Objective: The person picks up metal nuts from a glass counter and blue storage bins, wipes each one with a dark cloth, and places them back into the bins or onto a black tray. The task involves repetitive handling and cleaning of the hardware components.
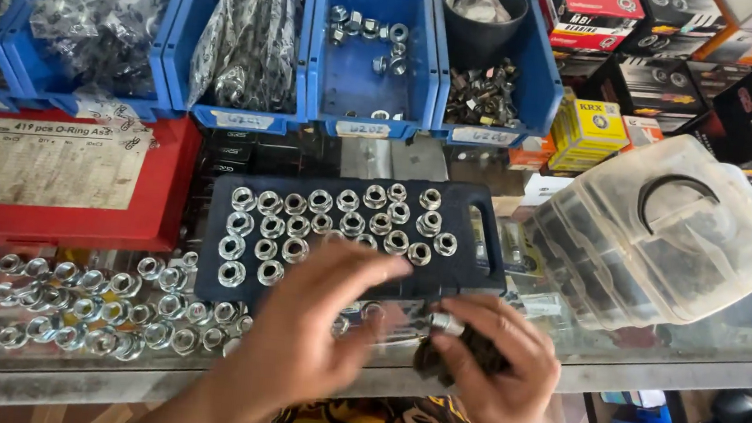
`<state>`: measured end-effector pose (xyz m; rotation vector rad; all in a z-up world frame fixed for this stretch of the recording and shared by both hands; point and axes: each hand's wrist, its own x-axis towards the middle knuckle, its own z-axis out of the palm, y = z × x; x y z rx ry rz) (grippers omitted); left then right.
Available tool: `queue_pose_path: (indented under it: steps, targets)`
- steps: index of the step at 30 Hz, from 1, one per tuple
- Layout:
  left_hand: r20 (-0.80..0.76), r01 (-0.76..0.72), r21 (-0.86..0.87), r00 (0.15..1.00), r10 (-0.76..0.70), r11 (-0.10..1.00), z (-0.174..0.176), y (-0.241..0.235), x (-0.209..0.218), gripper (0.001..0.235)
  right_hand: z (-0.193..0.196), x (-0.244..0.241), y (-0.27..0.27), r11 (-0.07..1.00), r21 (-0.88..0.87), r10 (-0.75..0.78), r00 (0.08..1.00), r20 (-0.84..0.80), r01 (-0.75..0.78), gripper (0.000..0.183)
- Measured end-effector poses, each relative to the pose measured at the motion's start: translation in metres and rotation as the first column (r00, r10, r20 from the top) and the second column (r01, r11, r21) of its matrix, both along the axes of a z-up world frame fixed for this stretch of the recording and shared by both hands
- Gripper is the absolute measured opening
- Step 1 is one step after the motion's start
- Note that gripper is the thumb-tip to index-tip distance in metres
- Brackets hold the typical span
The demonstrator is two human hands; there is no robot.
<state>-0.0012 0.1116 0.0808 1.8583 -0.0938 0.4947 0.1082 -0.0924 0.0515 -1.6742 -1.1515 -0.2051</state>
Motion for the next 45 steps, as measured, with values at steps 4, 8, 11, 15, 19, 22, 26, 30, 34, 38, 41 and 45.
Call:
queue_pose_path:
  steps: [4, 8, 11, 15, 19, 22, 26, 30, 34, 38, 41, 45]
  targets:
    - [0.256, -0.393, 0.603, 0.92, 0.298, 0.695, -0.001, 0.019, -0.001, 0.027, 0.006, 0.008, -0.002, 0.992, -0.101, -0.084, 0.991, -0.102, 0.074, 0.034]
    - [0.169, -0.334, 0.77, 0.928, 0.331, 0.544, -0.015, 0.024, 0.007, 0.031, 0.001, 0.013, -0.003, 0.988, -0.119, -0.114, 0.98, -0.163, 0.095, 0.036]
    - [0.13, -0.29, 0.812, 0.936, 0.327, 0.507, -0.016, 0.025, 0.009, 0.032, 0.002, 0.016, -0.003, 0.992, -0.114, -0.079, 0.976, -0.205, 0.057, 0.036]
    - [0.157, -0.314, 0.814, 0.929, 0.335, 0.489, -0.019, 0.024, 0.009, 0.03, -0.002, 0.019, -0.004, 0.988, -0.141, -0.102, 0.967, -0.235, 0.07, 0.033]
    - [0.161, -0.351, 0.782, 0.912, 0.377, 0.516, -0.016, 0.018, 0.007, 0.029, -0.011, 0.023, -0.004, 0.981, -0.153, -0.155, 0.963, -0.222, 0.122, 0.029]
    - [0.173, -0.371, 0.767, 0.906, 0.386, 0.524, -0.017, 0.013, 0.006, 0.025, -0.006, 0.023, -0.001, 0.99, -0.116, -0.098, 0.975, -0.201, 0.076, 0.026]
    - [0.191, -0.377, 0.776, 0.904, 0.382, 0.505, -0.028, 0.012, 0.008, 0.027, -0.003, 0.024, 0.002, 0.995, -0.103, -0.029, 0.978, -0.209, 0.008, 0.025]
    - [0.167, -0.36, 0.785, 0.906, 0.388, 0.503, -0.025, 0.016, 0.007, 0.027, -0.012, 0.023, -0.004, 0.984, -0.161, -0.13, 0.923, -0.363, 0.076, 0.027]
    - [0.138, -0.358, 0.769, 0.902, 0.408, 0.53, -0.02, 0.017, 0.008, 0.019, -0.013, 0.025, -0.005, 0.987, -0.147, -0.128, 0.872, -0.472, 0.065, 0.027]
    - [0.196, -0.402, 0.772, 0.888, 0.416, 0.492, -0.018, 0.012, 0.006, 0.026, -0.008, 0.023, -0.002, 0.986, -0.154, -0.121, 0.905, -0.408, 0.062, 0.027]
    - [0.224, -0.419, 0.747, 0.889, 0.399, 0.515, -0.02, 0.013, 0.005, 0.025, -0.011, 0.023, -0.002, 0.99, -0.132, -0.109, 0.89, -0.443, 0.055, 0.027]
    - [0.217, -0.411, 0.756, 0.892, 0.397, 0.51, -0.025, 0.013, 0.007, 0.024, -0.008, 0.023, 0.003, 0.993, -0.115, -0.056, 0.921, -0.386, 0.012, 0.027]
